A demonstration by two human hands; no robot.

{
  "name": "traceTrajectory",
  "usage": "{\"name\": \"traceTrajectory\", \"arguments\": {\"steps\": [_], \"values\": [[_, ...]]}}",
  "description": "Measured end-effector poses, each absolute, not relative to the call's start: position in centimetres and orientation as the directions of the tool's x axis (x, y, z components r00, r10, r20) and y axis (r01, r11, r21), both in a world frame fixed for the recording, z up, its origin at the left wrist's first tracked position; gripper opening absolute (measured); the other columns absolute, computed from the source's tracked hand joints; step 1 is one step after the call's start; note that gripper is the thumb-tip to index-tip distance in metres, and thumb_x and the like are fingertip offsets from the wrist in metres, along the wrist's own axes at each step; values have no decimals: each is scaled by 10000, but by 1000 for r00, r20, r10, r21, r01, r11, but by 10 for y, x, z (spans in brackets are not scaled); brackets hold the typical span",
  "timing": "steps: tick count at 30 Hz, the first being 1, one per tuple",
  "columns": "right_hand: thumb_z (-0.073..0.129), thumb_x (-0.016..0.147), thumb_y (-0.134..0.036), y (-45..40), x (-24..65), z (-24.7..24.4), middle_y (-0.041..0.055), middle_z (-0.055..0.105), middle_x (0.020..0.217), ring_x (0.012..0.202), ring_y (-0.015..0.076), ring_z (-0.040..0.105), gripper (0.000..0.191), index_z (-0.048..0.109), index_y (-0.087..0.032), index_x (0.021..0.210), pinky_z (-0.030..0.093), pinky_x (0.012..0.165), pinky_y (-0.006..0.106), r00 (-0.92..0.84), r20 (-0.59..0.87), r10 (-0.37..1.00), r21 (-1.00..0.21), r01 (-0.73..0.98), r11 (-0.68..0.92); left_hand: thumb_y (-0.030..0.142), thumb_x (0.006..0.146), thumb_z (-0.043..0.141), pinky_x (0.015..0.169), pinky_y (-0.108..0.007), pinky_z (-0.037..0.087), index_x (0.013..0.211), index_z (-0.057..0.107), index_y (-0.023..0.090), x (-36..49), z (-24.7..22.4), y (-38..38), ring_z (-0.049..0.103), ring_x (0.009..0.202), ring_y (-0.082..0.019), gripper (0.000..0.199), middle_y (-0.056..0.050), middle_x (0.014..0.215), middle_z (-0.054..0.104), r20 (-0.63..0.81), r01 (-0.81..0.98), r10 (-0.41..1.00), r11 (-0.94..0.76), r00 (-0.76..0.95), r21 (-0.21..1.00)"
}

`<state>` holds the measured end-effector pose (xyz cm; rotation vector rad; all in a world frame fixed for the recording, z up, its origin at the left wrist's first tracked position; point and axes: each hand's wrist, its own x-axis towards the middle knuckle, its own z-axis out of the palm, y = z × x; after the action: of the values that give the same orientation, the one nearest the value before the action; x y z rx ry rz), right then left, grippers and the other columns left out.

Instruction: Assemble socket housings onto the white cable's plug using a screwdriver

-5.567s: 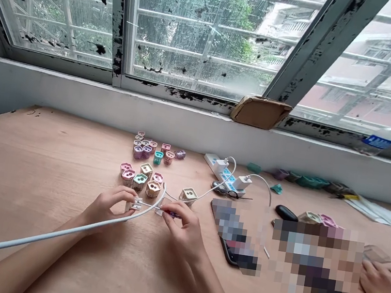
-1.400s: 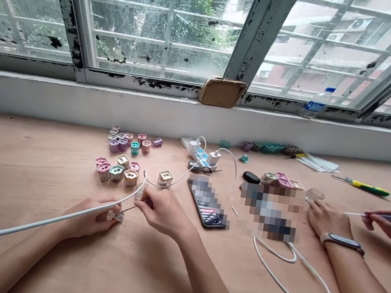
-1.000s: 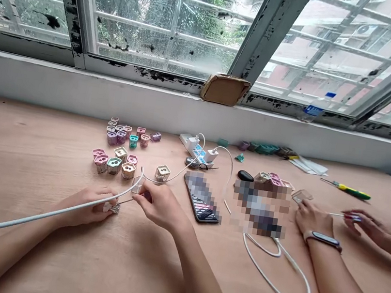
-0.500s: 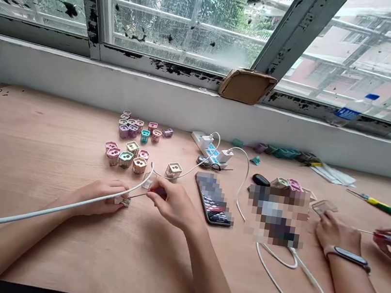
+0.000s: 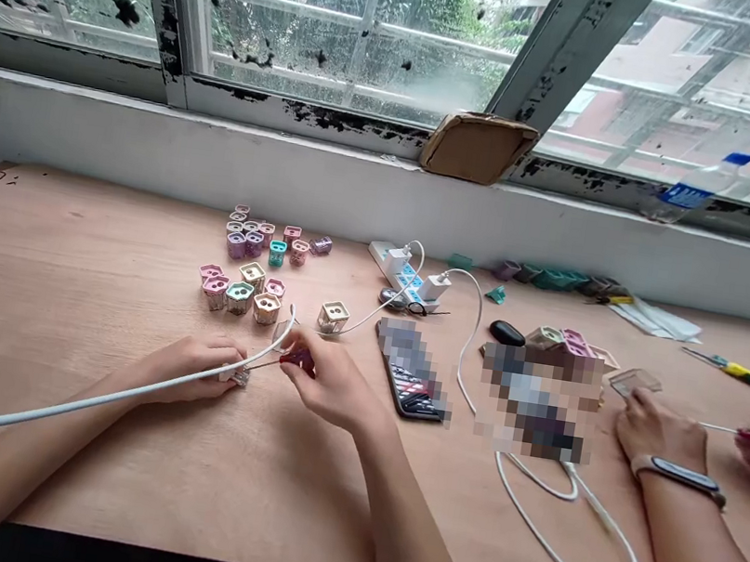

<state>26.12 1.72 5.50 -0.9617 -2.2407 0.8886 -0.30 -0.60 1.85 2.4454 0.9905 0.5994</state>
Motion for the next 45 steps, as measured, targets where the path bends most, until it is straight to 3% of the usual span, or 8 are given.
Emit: {"name": "traceTrajectory", "arguments": {"steps": [5, 8, 12, 21, 29, 45], "values": [[669, 932, -306, 17, 260, 54, -5, 652, 684, 591, 134, 548, 131, 651, -207, 847, 401, 569, 252, -543, 244, 804, -689, 486, 537, 149, 911, 580, 670, -210, 447, 930, 661, 200, -2, 20, -7, 618, 760, -137, 97, -20, 904, 674, 216, 560, 744, -631, 632, 537], [650, 932, -262, 17, 259, 57, 6, 670, 740, 633, 134, 569, 74, 655, -200, 892, 417, 583, 241, -568, 270, 777, -717, 420, 557, 162, 913, 578, 656, -209, 441, 914, 666, 198, -1, 23, -8, 607, 739, -130, 96, -15, 884, 665, 194, 558, 760, -601, 620, 572], [601, 919, -210, 16, 261, 61, -9, 594, 669, 569, 108, 493, 107, 626, -180, 820, 386, 526, 218, -568, 311, 762, -761, 331, 558, 174, 922, 575, 658, -206, 435, 926, 662, 201, -1, 24, -8, 599, 744, -126, 91, -11, 901, 661, 179, 570, 764, -595, 620, 566], [597, 915, -194, 15, 253, 56, -20, 560, 664, 581, 105, 478, 94, 632, -174, 830, 375, 538, 220, -586, 313, 748, -768, 308, 562, 151, 923, 580, 724, -212, 450, 978, 657, 202, -3, 18, -5, 617, 815, -138, 108, -20, 960, 677, 208, 547, 734, -636, 647, 544], [599, 909, -215, 16, 255, 54, -8, 585, 683, 594, 113, 486, 115, 627, -174, 805, 385, 553, 229, -574, 271, 772, -785, 332, 523, 132, 905, 594, 655, -188, 436, 935, 661, 200, -2, 19, -6, 573, 715, -104, 100, -2, 909, 636, 180, 549, 759, -593, 626, 590], [637, 871, -308, 24, 259, 48, 0, 608, 629, 572, 127, 531, 181, 620, -181, 743, 399, 553, 241, -501, 97, 860, -858, 396, 327, 153, 904, 603, 634, -190, 416, 912, 651, 205, -3, 22, -7, 554, 691, -104, 71, 13, 851, 618, 171, 539, 768, -571, 617, 619]]}}
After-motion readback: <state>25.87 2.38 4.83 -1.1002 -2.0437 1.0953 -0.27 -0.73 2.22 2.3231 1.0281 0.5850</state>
